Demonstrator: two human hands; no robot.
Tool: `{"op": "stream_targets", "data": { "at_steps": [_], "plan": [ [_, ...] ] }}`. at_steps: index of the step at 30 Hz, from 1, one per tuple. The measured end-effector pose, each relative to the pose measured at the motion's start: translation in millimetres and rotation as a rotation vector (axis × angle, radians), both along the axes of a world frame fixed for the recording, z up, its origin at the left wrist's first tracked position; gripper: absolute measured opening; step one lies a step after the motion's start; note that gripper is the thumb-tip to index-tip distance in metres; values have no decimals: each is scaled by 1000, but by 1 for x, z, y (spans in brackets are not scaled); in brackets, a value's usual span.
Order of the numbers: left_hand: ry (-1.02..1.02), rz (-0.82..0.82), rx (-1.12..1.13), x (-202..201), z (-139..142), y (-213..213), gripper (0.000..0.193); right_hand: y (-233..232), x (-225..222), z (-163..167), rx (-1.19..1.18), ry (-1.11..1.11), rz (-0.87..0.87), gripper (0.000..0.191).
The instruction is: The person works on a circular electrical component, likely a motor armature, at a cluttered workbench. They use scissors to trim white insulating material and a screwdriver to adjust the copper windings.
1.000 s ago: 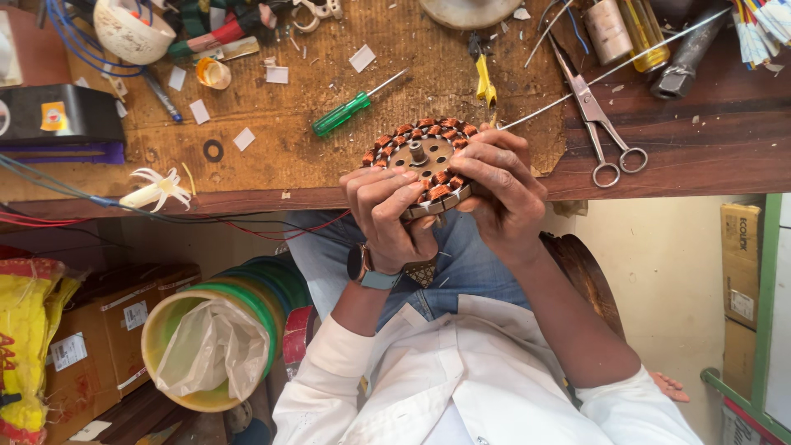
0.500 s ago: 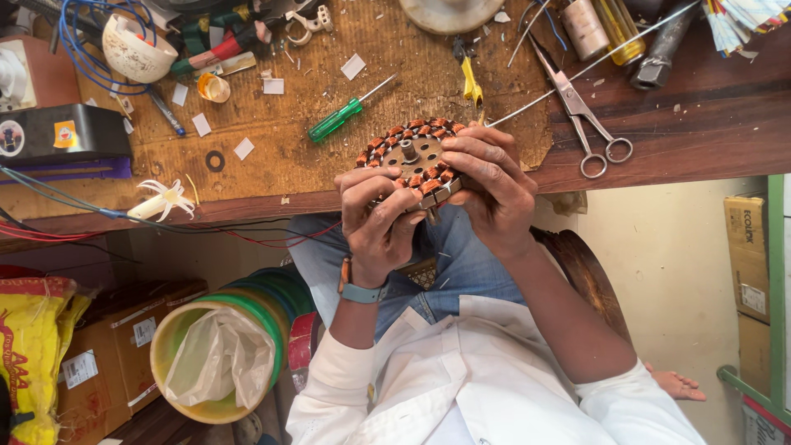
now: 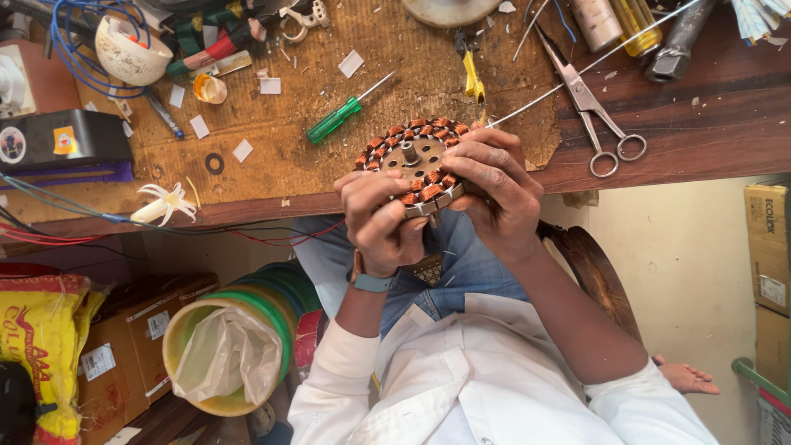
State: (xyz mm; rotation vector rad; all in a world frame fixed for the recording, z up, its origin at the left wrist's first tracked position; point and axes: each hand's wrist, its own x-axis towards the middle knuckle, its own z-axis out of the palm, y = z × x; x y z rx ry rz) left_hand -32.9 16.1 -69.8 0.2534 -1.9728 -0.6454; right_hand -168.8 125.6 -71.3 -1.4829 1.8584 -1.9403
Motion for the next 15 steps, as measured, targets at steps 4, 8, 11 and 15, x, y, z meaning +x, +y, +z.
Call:
{"op": "stream_targets", "data": {
  "at_steps": [4, 8, 11, 15],
  "plan": [
    [2, 62, -159, -7, -4, -1, 11, 1, -2, 0, 12, -11, -2, 44],
    [6, 131, -151, -12, -6, 3, 8, 1, -3, -5, 4, -24, -9, 44],
    [13, 151, -124, -12, -6, 8, 11, 1, -3, -5, -4, -63, 20, 44],
    [-14, 128, -101, -9, 1, 13, 15, 0, -3, 1, -10, -14, 8, 47]
  ]
}}
